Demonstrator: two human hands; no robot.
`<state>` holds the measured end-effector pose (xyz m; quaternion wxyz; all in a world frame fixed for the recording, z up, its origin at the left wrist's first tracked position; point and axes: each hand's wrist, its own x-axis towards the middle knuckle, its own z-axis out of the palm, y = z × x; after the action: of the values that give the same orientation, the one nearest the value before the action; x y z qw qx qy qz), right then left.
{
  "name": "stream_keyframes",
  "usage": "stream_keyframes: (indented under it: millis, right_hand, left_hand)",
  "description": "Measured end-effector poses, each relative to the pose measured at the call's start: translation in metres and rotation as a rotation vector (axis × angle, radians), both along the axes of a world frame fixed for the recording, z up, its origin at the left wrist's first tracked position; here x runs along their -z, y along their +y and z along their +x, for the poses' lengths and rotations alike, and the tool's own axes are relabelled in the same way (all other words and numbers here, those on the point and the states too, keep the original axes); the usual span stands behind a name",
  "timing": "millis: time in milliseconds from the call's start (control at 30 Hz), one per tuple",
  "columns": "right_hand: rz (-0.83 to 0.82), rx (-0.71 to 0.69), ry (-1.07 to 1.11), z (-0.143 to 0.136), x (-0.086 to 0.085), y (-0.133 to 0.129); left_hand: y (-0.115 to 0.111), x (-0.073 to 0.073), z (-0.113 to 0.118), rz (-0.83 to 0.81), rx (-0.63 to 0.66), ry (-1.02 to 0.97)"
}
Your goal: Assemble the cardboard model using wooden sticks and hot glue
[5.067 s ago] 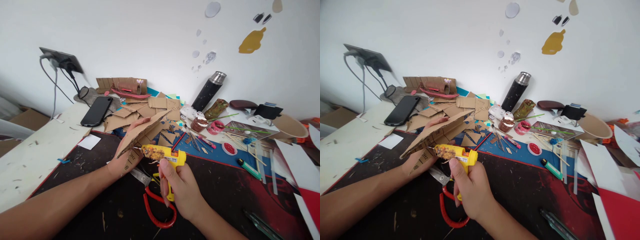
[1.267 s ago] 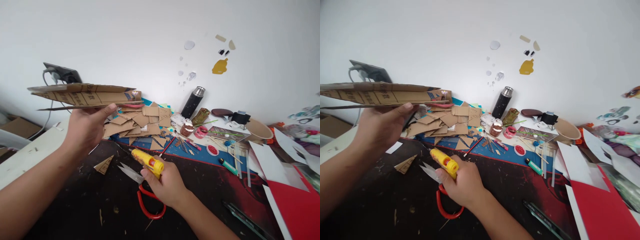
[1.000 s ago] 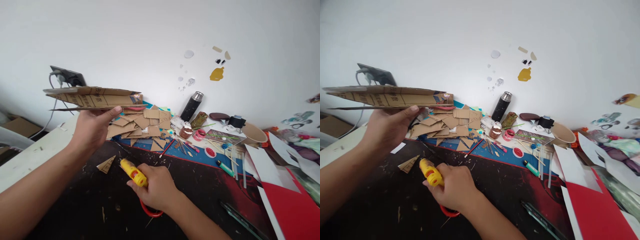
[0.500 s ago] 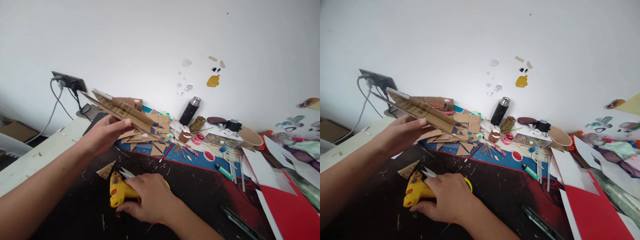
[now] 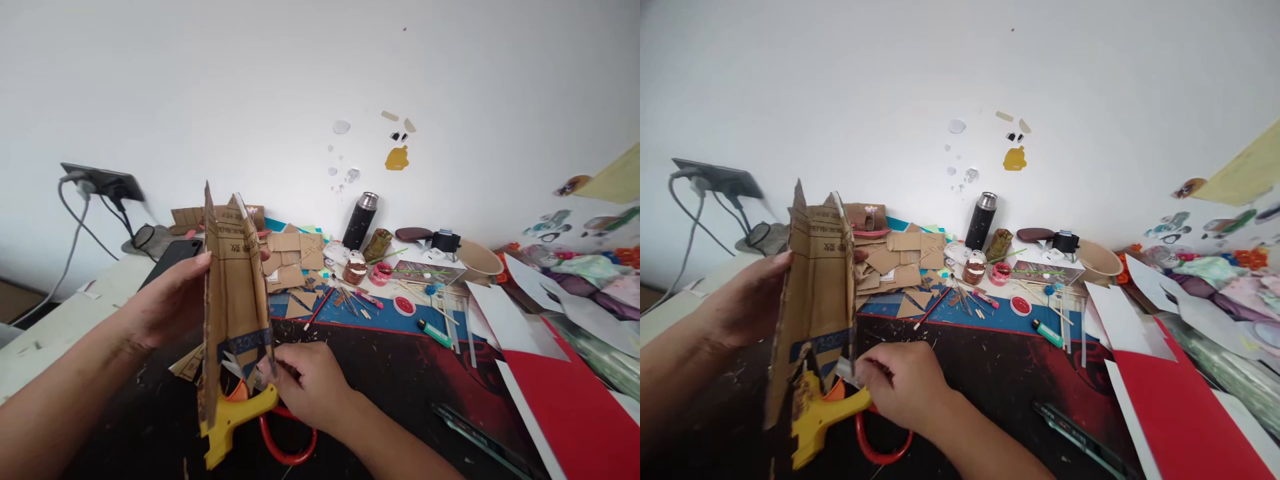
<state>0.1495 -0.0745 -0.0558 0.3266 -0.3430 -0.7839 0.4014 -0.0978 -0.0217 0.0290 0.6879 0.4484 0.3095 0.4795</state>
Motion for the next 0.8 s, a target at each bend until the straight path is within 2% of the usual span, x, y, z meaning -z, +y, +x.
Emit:
stream_keyframes:
  millis: [133,200,267,467,667,733,800]
  right_hand:
    - [-0.263,0.113,0.218,-0.001,0.003,0.005]
    - [-0.436,0.156,0.354,-0.001,0.003,0.009]
    - [-0.519,0.190,0.458,0.002,0.001,0.015]
    - [-0.568,0.220,0.655,0.010,-0.012,0.027]
    - [-0.626,0.189,0.667,0.011,-0.015,0.029]
    - [-0.638,0.158,0.649,0.011,-0.015,0.029]
    - [-0.638,0.132,0.637,0.012,-0.016,0.029]
  left_hand:
    - [-0.006,0.002,-0.002,-0.130,0.193,-0.011]
    - [-0.011,0.007,0.000,-0.188,0.205,0.041]
    - [-0.016,0.014,0.005,-0.227,0.201,0.106]
    - [-0.027,0.034,0.027,-0.303,0.190,0.286]
    - [-0.026,0.026,0.040,-0.378,0.228,0.366]
    - [-0.026,0.025,0.041,-0.381,0.201,0.419]
    - [-0.026,0.027,0.041,-0.309,0.144,0.551]
